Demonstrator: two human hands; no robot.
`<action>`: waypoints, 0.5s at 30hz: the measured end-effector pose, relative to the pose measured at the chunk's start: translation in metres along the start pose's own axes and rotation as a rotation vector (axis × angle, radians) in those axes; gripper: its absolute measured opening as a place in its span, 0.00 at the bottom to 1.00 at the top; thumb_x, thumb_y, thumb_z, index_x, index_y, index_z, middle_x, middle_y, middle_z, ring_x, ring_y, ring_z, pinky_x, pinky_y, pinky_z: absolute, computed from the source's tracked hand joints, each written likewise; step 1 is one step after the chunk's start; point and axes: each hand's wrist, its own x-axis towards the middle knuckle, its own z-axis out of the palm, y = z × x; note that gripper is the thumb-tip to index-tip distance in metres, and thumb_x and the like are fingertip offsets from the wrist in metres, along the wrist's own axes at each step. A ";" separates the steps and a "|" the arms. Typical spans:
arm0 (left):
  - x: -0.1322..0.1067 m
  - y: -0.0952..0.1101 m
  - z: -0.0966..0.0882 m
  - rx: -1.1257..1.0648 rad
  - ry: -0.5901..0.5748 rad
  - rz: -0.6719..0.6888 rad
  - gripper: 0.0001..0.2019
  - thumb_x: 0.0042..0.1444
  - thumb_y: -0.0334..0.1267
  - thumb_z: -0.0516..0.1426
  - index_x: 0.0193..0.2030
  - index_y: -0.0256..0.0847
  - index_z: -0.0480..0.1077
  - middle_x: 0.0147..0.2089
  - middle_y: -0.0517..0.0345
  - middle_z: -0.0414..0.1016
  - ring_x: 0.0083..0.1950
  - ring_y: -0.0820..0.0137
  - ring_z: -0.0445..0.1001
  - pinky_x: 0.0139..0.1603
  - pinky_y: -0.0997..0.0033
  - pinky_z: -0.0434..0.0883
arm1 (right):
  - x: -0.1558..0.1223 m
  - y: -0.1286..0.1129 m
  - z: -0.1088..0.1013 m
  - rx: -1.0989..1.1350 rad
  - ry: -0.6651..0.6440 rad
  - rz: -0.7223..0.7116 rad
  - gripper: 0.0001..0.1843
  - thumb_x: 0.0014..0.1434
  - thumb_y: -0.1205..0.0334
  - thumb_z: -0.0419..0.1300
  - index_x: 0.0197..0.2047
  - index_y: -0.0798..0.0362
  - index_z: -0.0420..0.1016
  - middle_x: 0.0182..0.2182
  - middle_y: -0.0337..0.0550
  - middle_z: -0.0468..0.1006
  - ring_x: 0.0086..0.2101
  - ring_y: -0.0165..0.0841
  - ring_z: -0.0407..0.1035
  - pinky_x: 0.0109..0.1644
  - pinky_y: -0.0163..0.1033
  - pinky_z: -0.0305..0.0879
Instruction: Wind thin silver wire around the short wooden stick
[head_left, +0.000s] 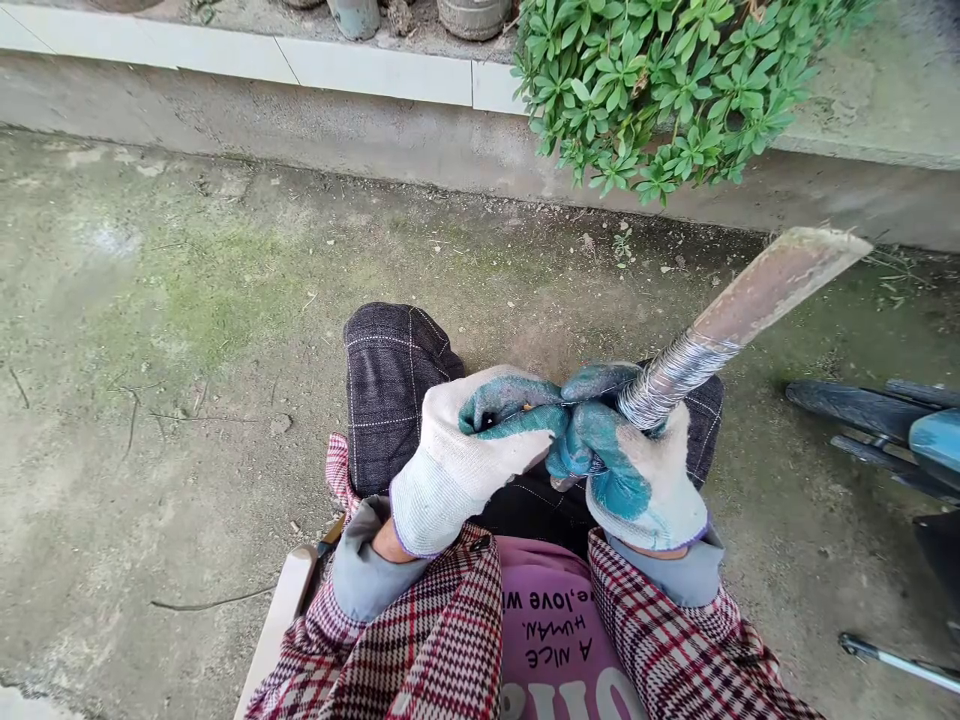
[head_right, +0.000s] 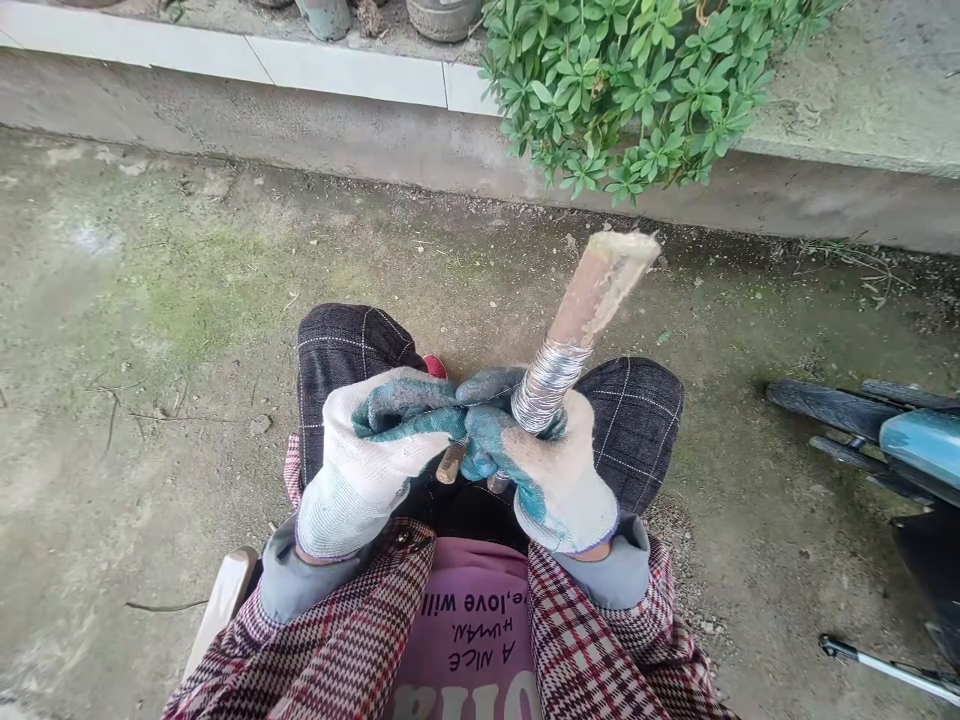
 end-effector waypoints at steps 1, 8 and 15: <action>0.000 0.001 0.000 -0.003 0.010 0.008 0.07 0.53 0.39 0.73 0.37 0.40 0.83 0.34 0.57 0.86 0.37 0.65 0.86 0.36 0.73 0.82 | 0.000 0.000 0.000 -0.006 -0.004 -0.007 0.09 0.60 0.52 0.73 0.41 0.44 0.83 0.18 0.30 0.69 0.16 0.32 0.66 0.19 0.41 0.72; 0.002 -0.006 0.001 -0.013 0.038 0.031 0.06 0.48 0.30 0.68 0.34 0.42 0.82 0.29 0.63 0.82 0.29 0.71 0.79 0.28 0.77 0.76 | -0.003 -0.003 0.004 -0.028 0.015 -0.045 0.07 0.59 0.58 0.75 0.41 0.45 0.86 0.20 0.32 0.74 0.17 0.31 0.68 0.18 0.37 0.69; 0.010 -0.017 0.005 0.017 0.091 0.039 0.02 0.47 0.31 0.65 0.30 0.41 0.77 0.27 0.63 0.78 0.29 0.73 0.76 0.28 0.76 0.73 | -0.001 0.000 0.008 -0.030 -0.003 0.002 0.15 0.55 0.55 0.76 0.45 0.48 0.85 0.28 0.36 0.82 0.23 0.32 0.74 0.24 0.38 0.75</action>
